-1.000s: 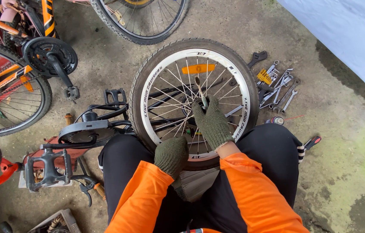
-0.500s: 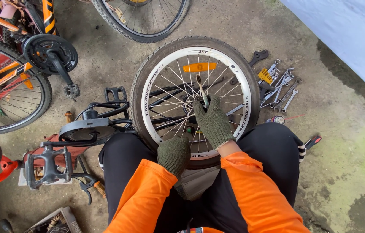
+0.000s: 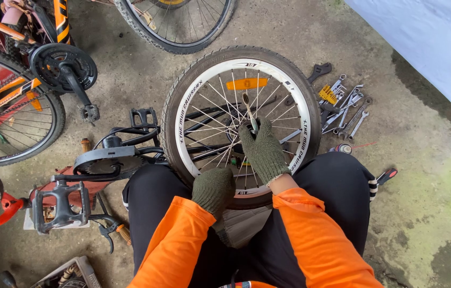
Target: The person cleans a bicycle wheel using a brush and a cloth. They scrub the white rim and spokes with the brush, then wipe the rim with the cloth. The wheel is held between the legs while the person sits on the ground.
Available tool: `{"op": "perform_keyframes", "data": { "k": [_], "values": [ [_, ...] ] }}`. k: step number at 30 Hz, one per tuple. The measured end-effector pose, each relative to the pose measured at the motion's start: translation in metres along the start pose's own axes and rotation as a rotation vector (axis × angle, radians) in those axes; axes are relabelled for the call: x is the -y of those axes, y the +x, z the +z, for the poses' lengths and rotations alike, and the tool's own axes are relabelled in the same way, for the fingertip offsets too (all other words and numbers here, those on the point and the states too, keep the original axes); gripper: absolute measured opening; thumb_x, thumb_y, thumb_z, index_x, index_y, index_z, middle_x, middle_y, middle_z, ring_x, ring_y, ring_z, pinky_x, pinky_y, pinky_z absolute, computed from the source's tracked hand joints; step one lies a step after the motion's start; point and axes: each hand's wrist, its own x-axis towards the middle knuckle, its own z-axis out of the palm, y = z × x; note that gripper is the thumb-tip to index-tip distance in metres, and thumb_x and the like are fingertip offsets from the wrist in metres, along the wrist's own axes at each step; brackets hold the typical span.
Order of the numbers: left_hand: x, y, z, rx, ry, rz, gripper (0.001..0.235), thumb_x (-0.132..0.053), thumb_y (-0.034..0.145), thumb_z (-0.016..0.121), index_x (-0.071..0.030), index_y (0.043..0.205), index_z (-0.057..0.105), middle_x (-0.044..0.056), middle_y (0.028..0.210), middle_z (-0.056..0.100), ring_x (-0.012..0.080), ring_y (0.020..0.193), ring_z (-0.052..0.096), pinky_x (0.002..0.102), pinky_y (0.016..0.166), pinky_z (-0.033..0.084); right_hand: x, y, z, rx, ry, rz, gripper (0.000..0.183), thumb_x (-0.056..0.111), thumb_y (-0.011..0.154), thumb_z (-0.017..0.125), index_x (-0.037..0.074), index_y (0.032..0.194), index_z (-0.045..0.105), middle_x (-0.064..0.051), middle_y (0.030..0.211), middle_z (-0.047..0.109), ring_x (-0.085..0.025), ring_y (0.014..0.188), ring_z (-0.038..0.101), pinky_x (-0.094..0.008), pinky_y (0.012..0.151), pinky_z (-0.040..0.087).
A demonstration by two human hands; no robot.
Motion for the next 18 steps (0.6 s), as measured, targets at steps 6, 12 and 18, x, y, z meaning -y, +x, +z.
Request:
{"op": "perform_keyframes", "data": {
  "k": [6,12,18],
  "values": [
    [0.006,0.002,0.011,-0.057,-0.004,0.024,0.018,-0.017,0.095,0.058,-0.004,0.102,0.068,0.018,0.094,0.073,0.0386,0.080,0.073,0.051,0.067,0.061,-0.006,0.006,0.004,0.002,-0.026,0.003,0.060,0.067,0.098,0.045,0.020,0.135,0.043,-0.012,0.129,0.070,-0.039,0.127,0.061,-0.061,0.106,0.046],
    [0.004,0.003,0.017,-0.159,-0.092,-0.020,0.024,-0.022,0.097,0.054,-0.004,0.093,0.069,0.016,0.084,0.074,0.0366,0.073,0.073,0.049,0.063,0.060,-0.010,0.010,0.012,-0.026,-0.031,-0.008,0.061,0.067,0.098,0.046,0.019,0.135,0.043,-0.013,0.126,0.071,-0.040,0.124,0.063,-0.061,0.104,0.047],
    [0.006,0.003,0.002,-0.138,-0.246,0.032,0.033,-0.037,0.101,0.056,-0.019,0.129,0.061,0.004,0.110,0.068,0.0211,0.094,0.067,0.033,0.082,0.051,-0.010,0.006,0.008,-0.061,-0.082,-0.075,0.055,0.062,0.101,0.048,0.016,0.131,0.043,-0.017,0.120,0.071,-0.041,0.116,0.067,-0.060,0.096,0.054]
  ]
}}
